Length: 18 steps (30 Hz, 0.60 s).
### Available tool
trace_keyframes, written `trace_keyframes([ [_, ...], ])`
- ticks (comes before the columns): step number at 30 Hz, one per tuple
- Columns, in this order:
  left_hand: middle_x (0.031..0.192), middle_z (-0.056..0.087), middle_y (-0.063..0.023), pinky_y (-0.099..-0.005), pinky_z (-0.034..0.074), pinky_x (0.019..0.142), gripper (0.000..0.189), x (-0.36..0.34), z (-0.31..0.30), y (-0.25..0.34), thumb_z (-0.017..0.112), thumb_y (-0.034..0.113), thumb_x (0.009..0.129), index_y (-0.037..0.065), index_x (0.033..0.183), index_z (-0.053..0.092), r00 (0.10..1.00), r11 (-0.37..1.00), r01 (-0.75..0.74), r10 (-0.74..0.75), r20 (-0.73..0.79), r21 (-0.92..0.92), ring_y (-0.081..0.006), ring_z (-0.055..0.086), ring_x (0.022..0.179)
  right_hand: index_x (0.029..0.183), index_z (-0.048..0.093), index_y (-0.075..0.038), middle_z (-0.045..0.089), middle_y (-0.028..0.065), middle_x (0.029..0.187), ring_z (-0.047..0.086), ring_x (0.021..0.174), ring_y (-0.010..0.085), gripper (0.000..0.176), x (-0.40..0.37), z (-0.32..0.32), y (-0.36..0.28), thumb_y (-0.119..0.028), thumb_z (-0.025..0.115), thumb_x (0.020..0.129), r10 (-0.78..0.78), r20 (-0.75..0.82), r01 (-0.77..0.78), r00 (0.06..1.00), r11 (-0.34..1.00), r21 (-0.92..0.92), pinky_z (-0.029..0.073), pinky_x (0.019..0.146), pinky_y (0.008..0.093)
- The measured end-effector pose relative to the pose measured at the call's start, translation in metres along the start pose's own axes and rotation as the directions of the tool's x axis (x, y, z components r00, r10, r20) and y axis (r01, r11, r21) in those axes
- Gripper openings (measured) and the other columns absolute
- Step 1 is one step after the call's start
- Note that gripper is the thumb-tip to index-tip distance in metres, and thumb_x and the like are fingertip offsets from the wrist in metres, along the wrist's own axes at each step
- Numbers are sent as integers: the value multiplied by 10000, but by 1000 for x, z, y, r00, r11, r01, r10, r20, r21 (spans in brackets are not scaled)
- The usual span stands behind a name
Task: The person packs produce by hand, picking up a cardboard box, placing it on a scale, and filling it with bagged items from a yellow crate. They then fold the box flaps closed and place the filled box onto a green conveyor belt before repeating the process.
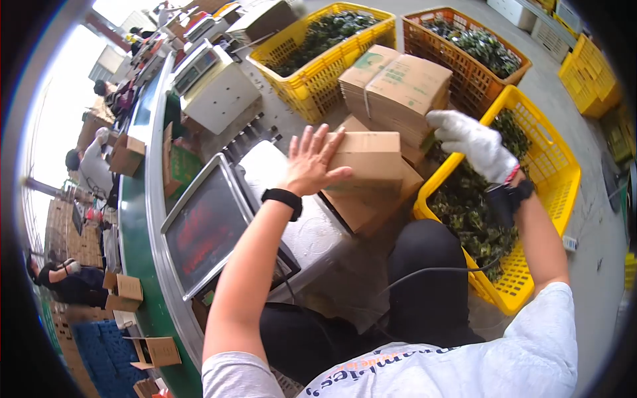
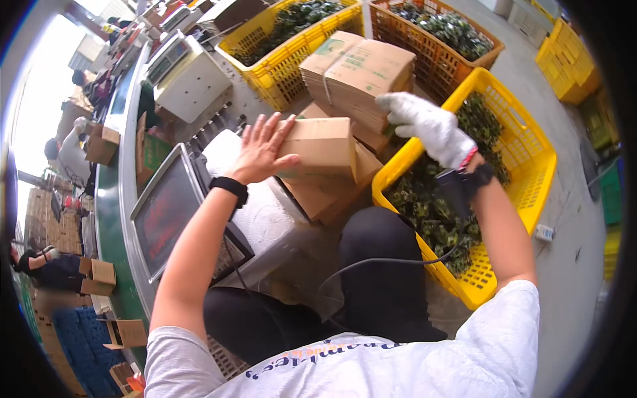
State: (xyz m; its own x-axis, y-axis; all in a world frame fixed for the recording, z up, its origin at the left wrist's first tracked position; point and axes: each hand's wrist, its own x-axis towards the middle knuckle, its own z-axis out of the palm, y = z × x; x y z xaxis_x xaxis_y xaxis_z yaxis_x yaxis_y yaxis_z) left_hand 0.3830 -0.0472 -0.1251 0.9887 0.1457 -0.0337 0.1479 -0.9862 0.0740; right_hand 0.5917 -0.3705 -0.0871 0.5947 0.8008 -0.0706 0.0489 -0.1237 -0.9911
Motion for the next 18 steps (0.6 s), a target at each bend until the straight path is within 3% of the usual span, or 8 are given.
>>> trace_keyframes([
  [2,1649,244,-191,-605,46,1231,999,-3,-6,6,521,845,807,357,1624,219,996,964,-59,74,-49,259,-421,127,1547,1344,638,-123,661,48,1254,604,1131,203,426,-43,-33,-26,-395,535,1033,154,-146,-149,977,988,45,508,957,357],
  [5,1632,251,-216,-608,39,1234,1121,1,-28,23,681,823,667,382,1609,262,945,923,-299,323,-62,244,-417,135,1544,1318,655,-142,683,29,1240,640,1082,196,471,-84,-104,1,-476,566,998,403,-233,-463,885,820,-337,516,941,349],
  [6,1636,234,-220,-596,45,1240,1074,4,-27,24,698,777,710,380,1609,264,920,907,-367,386,-61,205,-419,142,1544,1313,657,-144,688,35,1248,650,1075,205,490,-96,-122,27,-500,573,986,475,-252,-537,843,719,-441,516,944,347],
  [8,1580,301,-232,-596,81,1241,1011,5,-27,24,721,700,756,363,1604,284,922,915,-375,384,-39,148,-426,226,1508,1356,623,-131,650,145,1345,618,1215,361,670,-124,-134,68,-644,528,936,437,-152,-353,887,426,-833,491,1017,428],
  [11,1419,399,-247,-608,164,1228,948,-3,-38,28,768,549,789,328,1594,319,929,921,-365,370,-14,136,-432,378,1380,1575,362,-124,548,252,1444,516,1359,378,1111,-142,-118,144,-791,630,728,729,-289,-564,620,159,-810,402,1134,406],
  [15,1413,396,-268,-525,339,1123,925,-6,-54,38,738,498,850,160,1598,311,958,984,-179,180,-225,24,-460,420,1268,1643,153,-214,338,267,1597,337,1475,423,1185,-158,-98,203,-815,627,738,713,-478,-756,513,112,-645,325,1189,487],
  [16,1440,406,-252,-505,347,1130,946,-5,-59,44,724,461,885,116,1618,235,955,989,-105,72,-286,-101,-417,433,1309,1644,135,-233,307,265,1610,311,1481,434,1178,-156,-101,207,-835,602,746,695,-535,-820,480,138,-556,315,1191,509],
  [18,1491,411,-222,-482,390,1119,964,8,-69,69,711,420,910,108,1635,159,940,774,-152,-78,-331,-615,-339,463,1347,1638,178,-251,320,253,1603,311,1468,448,1053,-159,-113,223,-842,497,827,645,-609,-883,461,264,-388,316,1183,533],
])
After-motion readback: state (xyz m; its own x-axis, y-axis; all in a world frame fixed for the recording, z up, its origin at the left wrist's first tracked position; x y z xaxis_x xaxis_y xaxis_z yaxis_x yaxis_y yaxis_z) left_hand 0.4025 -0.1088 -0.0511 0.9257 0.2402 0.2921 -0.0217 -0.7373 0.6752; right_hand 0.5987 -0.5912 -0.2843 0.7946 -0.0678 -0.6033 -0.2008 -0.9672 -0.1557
